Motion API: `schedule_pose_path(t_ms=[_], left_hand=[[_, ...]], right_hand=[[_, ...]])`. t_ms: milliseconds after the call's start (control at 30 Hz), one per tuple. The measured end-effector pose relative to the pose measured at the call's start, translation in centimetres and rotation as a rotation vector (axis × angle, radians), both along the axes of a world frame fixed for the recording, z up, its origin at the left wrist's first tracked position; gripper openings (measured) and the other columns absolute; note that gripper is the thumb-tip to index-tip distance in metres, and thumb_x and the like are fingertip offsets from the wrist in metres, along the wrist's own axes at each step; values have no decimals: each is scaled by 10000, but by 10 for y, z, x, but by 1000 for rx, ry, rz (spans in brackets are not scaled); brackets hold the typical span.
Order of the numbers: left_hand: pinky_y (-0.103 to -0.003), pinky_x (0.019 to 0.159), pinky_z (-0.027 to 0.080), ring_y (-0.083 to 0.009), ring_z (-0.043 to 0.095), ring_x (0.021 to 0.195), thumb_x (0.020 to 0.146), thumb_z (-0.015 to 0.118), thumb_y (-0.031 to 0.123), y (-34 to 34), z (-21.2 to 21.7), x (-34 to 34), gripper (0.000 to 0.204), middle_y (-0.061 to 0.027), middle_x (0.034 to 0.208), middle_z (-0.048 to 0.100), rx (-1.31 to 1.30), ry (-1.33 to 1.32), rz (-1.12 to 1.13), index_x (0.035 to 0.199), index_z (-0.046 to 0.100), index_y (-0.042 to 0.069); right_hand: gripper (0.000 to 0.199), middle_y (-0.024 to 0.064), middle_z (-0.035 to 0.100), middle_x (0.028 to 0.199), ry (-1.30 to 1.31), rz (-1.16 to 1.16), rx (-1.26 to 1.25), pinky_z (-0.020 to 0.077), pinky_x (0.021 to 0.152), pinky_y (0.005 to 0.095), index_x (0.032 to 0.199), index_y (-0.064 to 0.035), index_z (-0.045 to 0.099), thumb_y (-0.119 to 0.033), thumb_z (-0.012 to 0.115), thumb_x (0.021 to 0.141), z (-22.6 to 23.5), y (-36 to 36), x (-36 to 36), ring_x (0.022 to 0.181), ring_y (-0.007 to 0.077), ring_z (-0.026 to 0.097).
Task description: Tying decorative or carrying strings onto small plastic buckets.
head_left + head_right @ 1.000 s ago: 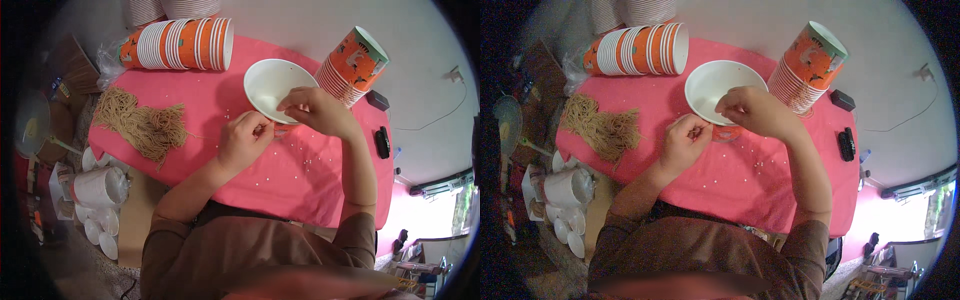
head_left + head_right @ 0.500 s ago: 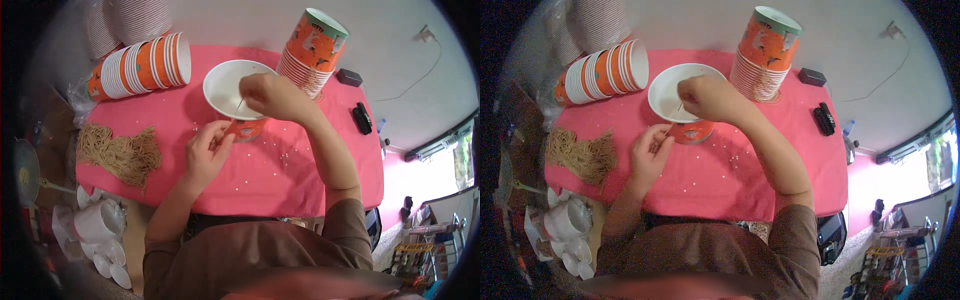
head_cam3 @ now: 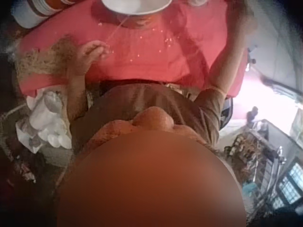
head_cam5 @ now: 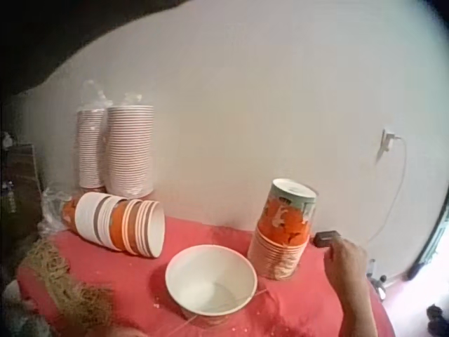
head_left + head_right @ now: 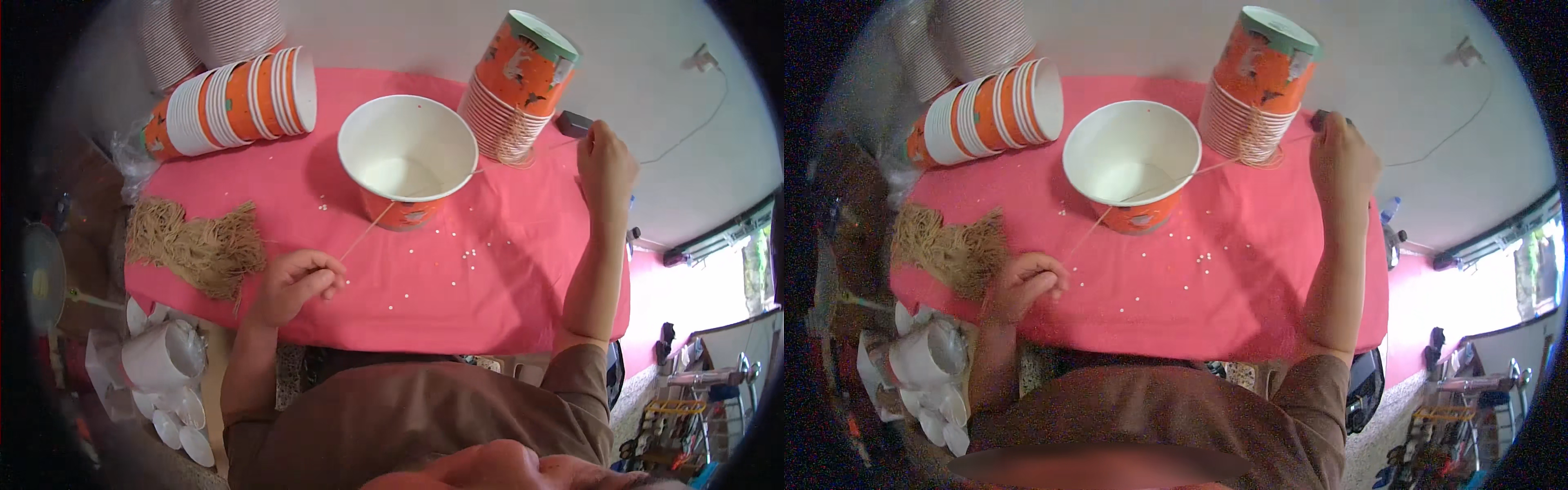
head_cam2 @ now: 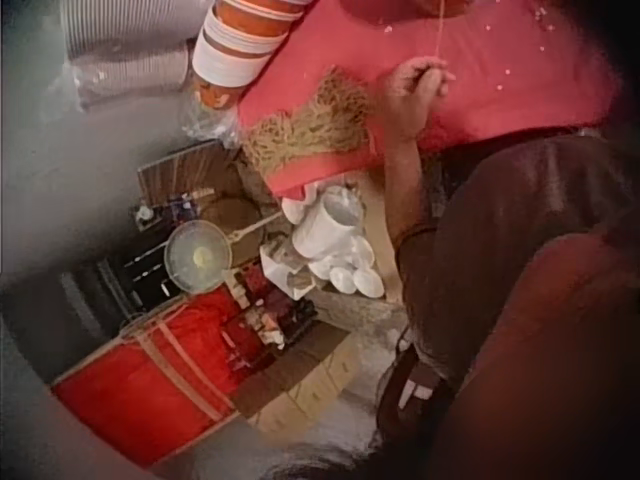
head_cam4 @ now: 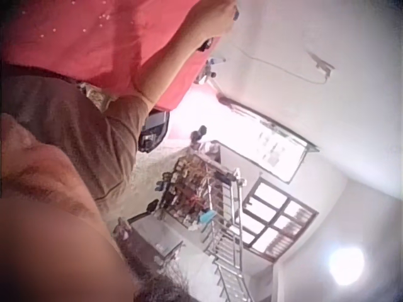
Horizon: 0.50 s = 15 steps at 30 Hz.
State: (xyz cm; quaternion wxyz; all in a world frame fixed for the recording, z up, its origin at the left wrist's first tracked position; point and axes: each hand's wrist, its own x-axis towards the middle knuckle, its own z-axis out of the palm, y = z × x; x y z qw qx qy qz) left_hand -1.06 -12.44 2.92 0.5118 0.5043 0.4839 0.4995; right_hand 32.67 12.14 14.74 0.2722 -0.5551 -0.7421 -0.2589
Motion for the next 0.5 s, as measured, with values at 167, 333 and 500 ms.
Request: schedule_pose_path(t_ms=[167,333,500], left_hand=[[-288,763,535,-142,652,846,915,449,-32,4,13,16,222,-119,1012,673,17,-208,-151,1070,607,-51],[-313,806,541,-175,667,884,901,534,-44,15,7,29,175,-124,997,677,161,-117,82,1060,605,-61],[-262,769,522,-148,639,875,882,603,-19,21,10,24,120,-115,1024,648,457,146,270,992,644,-42]], right_hand=[[168,152,644,1000,113,608,-258,492,766,437,956,-23,641,-46,621,791,-1,-30,-46,893,367,605],[193,140,634,974,-35,1163,-593,476,799,375,986,12,638,-82,668,821,-13,-47,-86,930,288,588],[109,80,635,840,53,1082,-910,470,751,316,894,15,616,-52,664,823,-10,-48,-100,831,195,589]])
